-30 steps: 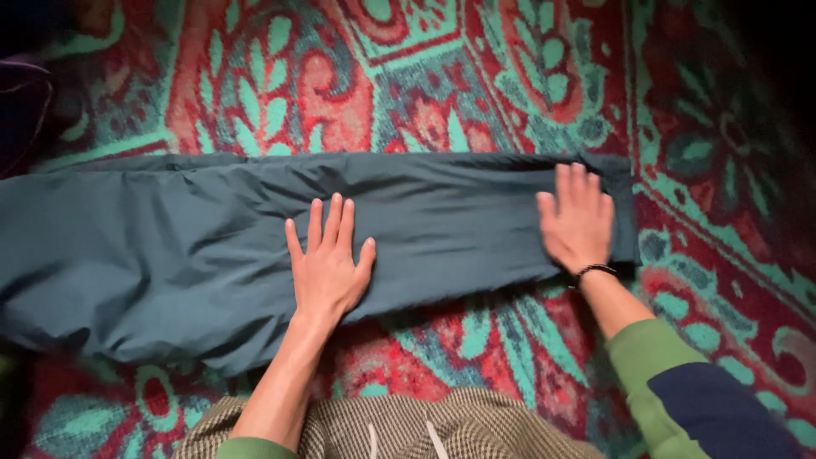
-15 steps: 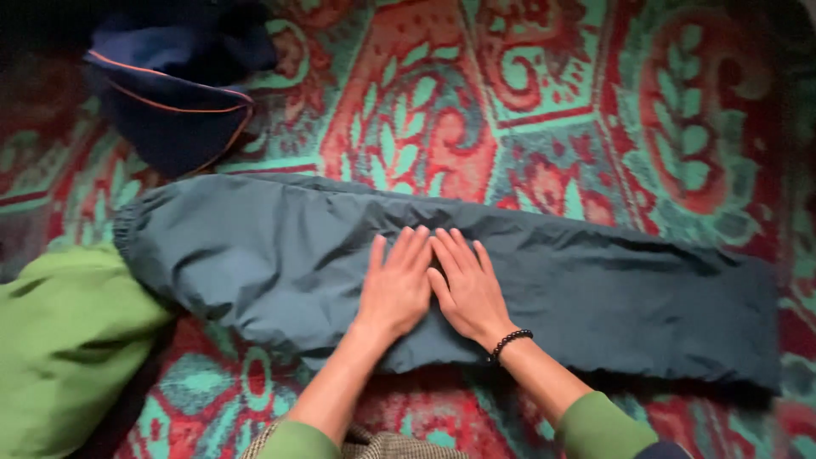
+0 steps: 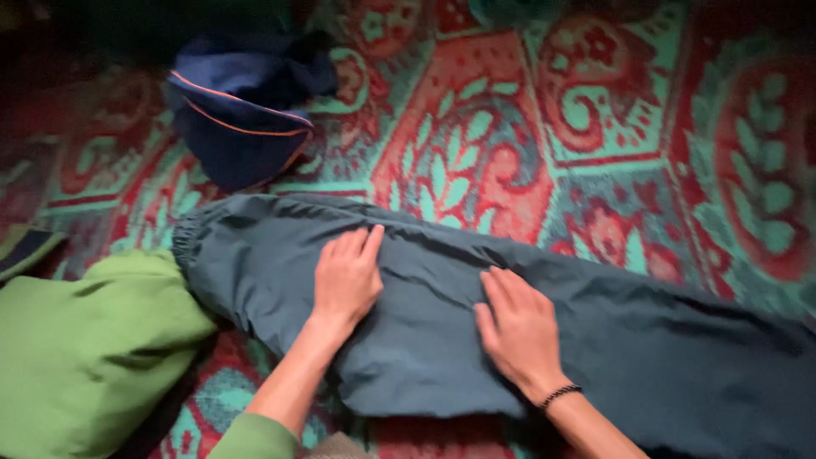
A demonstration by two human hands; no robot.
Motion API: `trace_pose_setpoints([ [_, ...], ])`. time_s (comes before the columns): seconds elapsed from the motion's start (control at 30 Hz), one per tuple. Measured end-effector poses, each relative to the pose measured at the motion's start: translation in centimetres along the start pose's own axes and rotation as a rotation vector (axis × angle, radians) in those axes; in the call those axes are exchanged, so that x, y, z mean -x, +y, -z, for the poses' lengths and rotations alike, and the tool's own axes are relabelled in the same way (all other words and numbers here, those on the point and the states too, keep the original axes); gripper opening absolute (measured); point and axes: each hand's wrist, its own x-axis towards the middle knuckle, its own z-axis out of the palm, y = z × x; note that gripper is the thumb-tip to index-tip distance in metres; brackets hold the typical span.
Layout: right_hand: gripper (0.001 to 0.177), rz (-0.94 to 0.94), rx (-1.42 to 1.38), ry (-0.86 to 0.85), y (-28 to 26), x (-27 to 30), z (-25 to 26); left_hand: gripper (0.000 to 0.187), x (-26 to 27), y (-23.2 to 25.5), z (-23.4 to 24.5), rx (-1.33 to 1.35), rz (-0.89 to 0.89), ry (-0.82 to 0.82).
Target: The person is folding various pairs of pants on the floor and then placing them neatly into a wooden closet.
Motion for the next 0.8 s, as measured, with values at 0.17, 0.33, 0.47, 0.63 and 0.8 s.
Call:
trace_pose_setpoints([
  [0.17,0.039,0.013,0.111,0.119,2.4,-3.9,0.1,0.063,-3.6,-6.3,3.4,-0.030,0.803,-0.705],
  [0.33,0.024,0.083,0.069,0.072,3.3,-7.4,-1.9,0.033,-4.3,-9.0,3.5,0.090,0.725,-0.644],
  [0.47,0.013,-0.068,0.028,0.156,2.7,-8.3,-1.5,0.022,-4.1,-9.2,1.4,-0.003,0.629,-0.318],
  [0.63,0.050,0.120,0.105,0.162,-1.1,-7.8,-1.8,0.027,-2.4,-7.2,-1.8,-0.098,0.513,-0.210],
  [0.8,0.077,0.176,-0.045,-0.027,-6.2,-4.3,-3.7,0.045,1.2,-4.8,0.6,0.034,-0.015,-0.142],
])
